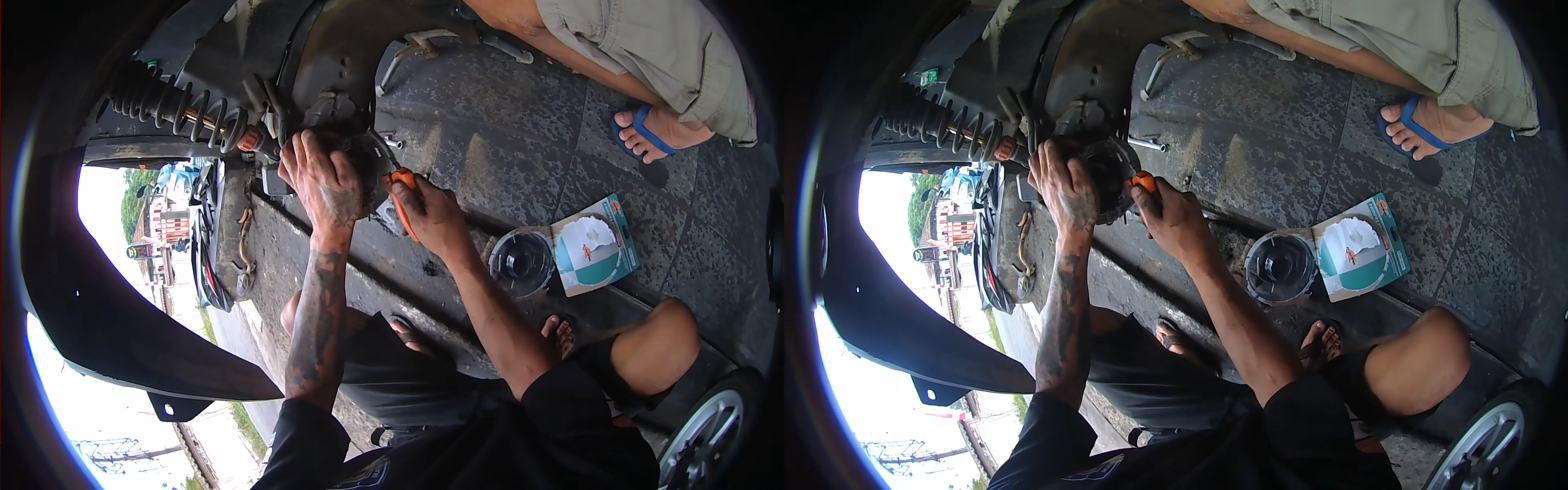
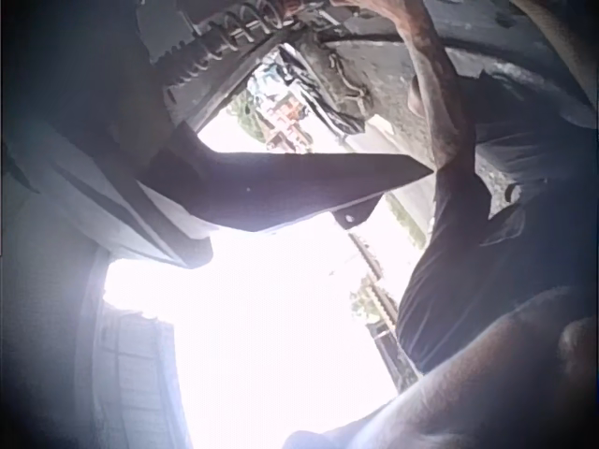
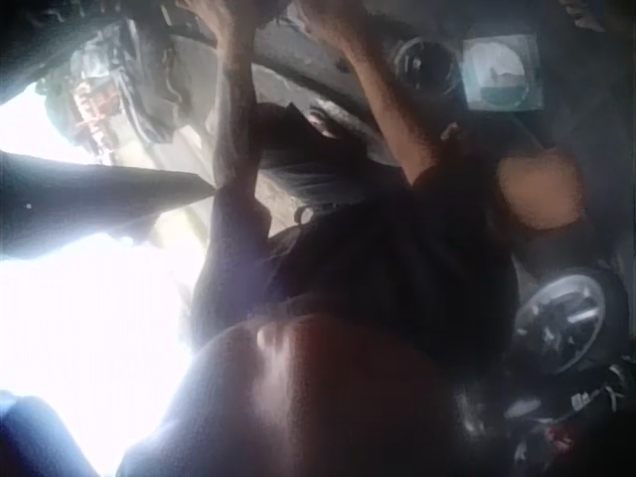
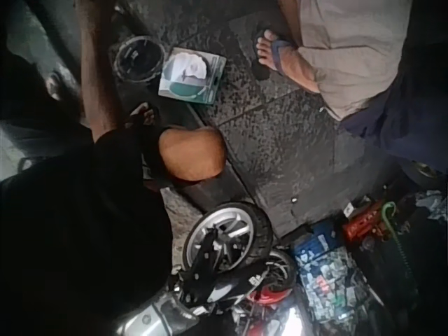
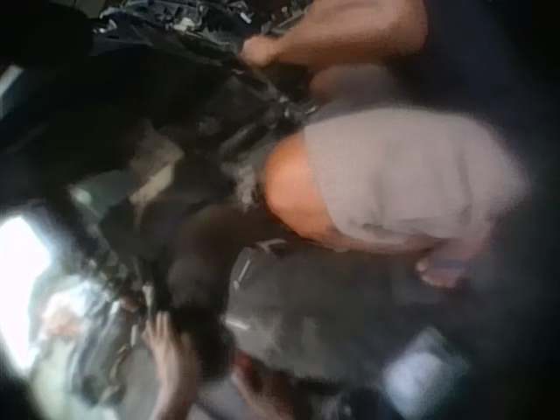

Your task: The person applies lubricant to a motorcycle rear brake assembly, wipes their hands, unpacks new brake shoes, and installs the brake shoes onto the wheel hub using pliers and by hand.

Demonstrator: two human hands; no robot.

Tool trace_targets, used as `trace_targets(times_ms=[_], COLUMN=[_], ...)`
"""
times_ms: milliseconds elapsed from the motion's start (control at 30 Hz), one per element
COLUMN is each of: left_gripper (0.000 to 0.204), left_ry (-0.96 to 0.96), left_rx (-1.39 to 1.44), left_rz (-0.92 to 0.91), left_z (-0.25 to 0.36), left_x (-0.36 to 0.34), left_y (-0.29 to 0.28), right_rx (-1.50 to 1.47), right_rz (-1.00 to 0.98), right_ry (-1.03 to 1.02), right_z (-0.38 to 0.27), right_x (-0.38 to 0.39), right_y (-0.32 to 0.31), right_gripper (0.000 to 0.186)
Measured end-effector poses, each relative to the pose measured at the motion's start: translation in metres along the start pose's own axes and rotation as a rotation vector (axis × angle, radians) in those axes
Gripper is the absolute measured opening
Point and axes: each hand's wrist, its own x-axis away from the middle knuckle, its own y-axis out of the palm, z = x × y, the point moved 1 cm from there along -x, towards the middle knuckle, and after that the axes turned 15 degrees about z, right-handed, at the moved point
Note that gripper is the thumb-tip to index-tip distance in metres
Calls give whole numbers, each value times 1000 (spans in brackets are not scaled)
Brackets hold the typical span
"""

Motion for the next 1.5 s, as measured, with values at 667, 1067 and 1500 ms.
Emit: trace_targets(times_ms=[667, 1067, 1500], left_gripper=[34, 31, 39], left_ry=[138, -353, -354], left_rx=[112, 442, 225], left_rz=[-24, 378, 318], left_z=[-11, -25, -19], left_x=[2, 83, 89], left_y=[-7, -48, -58], right_rx=[-508, -338, 0], right_rz=[330, 266, 513], right_ry=[120, -54, -116], right_z=[93, 102, 81], right_x=[82, 95, -15], right_y=[91, 95, 16], right_gripper=[20, 21, 34])
